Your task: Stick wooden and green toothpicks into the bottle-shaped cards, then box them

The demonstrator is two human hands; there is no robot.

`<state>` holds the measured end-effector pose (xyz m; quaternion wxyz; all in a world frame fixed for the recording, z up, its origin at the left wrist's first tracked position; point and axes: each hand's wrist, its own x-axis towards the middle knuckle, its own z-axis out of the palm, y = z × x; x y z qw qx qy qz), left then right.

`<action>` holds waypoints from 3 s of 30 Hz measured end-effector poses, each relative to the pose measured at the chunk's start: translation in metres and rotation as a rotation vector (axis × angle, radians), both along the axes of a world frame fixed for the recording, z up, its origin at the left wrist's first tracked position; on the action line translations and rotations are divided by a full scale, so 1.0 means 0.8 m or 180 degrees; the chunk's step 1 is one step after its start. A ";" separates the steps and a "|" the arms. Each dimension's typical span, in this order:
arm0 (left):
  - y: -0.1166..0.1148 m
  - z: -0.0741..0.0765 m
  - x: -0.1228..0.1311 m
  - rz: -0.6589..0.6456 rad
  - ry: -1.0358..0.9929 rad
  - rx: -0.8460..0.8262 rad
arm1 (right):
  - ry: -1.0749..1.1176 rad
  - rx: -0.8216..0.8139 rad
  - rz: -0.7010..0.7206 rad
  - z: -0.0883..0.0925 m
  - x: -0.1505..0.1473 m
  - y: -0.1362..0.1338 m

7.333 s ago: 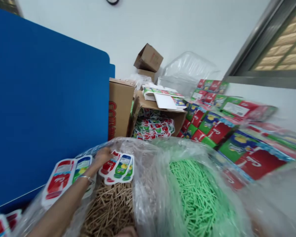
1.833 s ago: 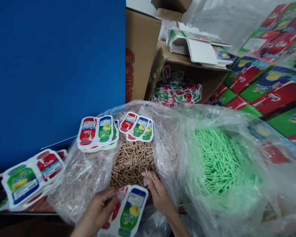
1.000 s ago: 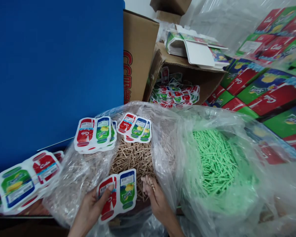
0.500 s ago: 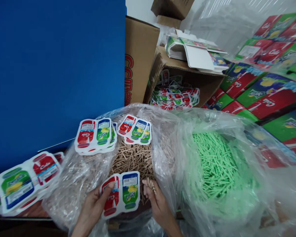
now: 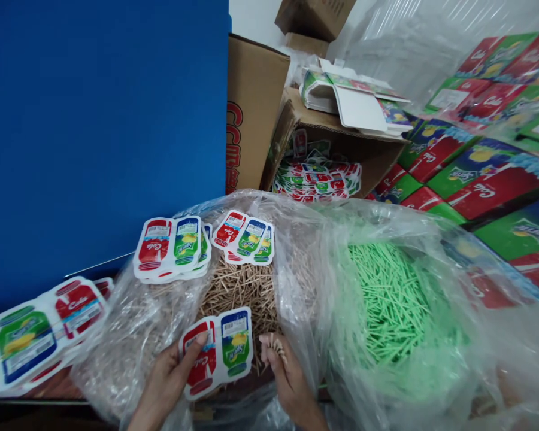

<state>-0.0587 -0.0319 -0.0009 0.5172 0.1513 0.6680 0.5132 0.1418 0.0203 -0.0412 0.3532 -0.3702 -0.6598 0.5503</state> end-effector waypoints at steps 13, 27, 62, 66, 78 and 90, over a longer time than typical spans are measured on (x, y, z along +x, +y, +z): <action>-0.002 -0.013 0.012 -0.0218 0.0791 -0.0110 | 0.0261 -0.0595 -0.0287 0.022 -0.005 0.010; 0.012 -0.012 0.025 -0.2159 0.2650 0.0927 | 0.0559 -0.1176 -0.0327 0.069 -0.033 0.027; 0.002 -0.019 0.023 -0.1695 0.1344 0.0694 | 0.1114 -0.2626 -0.0581 0.088 -0.031 0.027; 0.003 -0.020 0.024 -0.1718 0.1288 0.0691 | 0.1070 -0.2593 -0.0683 0.079 -0.030 0.028; 0.003 -0.014 0.031 -0.1886 0.1465 0.0712 | 0.1078 -0.2527 -0.0649 0.068 -0.051 0.021; -0.024 -0.026 0.066 -0.1363 -0.0407 0.0598 | 0.0987 -0.2032 -0.0662 0.052 -0.053 0.011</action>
